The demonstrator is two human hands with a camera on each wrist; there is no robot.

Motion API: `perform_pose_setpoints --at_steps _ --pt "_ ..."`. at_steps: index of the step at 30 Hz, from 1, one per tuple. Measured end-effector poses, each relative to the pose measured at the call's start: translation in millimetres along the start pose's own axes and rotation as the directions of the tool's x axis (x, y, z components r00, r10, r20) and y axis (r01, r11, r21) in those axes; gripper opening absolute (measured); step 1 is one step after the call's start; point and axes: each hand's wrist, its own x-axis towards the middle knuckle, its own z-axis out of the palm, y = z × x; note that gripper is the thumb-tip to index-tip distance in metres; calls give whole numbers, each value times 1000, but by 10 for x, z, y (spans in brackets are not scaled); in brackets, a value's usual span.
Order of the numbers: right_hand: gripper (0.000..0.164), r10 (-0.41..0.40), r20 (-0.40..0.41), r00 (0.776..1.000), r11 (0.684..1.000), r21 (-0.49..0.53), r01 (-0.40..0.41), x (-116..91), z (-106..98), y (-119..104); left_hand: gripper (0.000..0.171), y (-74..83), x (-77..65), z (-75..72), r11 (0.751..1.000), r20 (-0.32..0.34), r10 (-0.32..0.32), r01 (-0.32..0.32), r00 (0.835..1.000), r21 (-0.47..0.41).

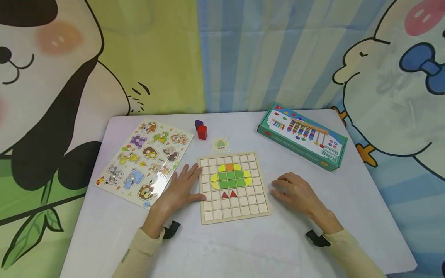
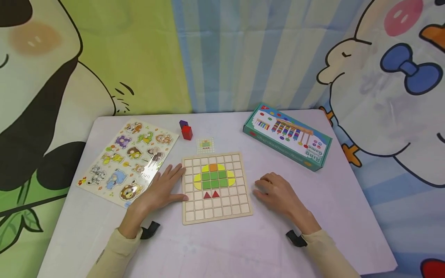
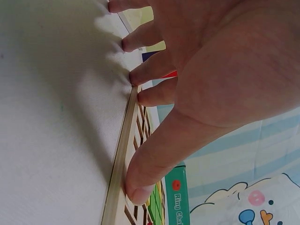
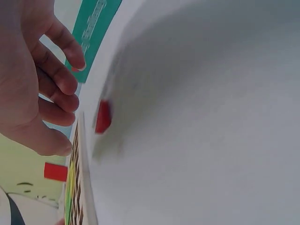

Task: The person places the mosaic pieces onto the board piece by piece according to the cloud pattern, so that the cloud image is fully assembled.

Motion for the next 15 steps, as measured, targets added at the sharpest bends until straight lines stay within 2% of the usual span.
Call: perform_pose_setpoints --at_steps 7,15 --pt "37 35 -38 999 999 -40 -37 -255 -79 82 105 -12 4 1 1000 -2 2 -2 1000 4" --pt "38 93 -43 995 992 -78 -96 -393 -93 52 105 -6 4 -8 1000 -8 10 -10 1000 6"
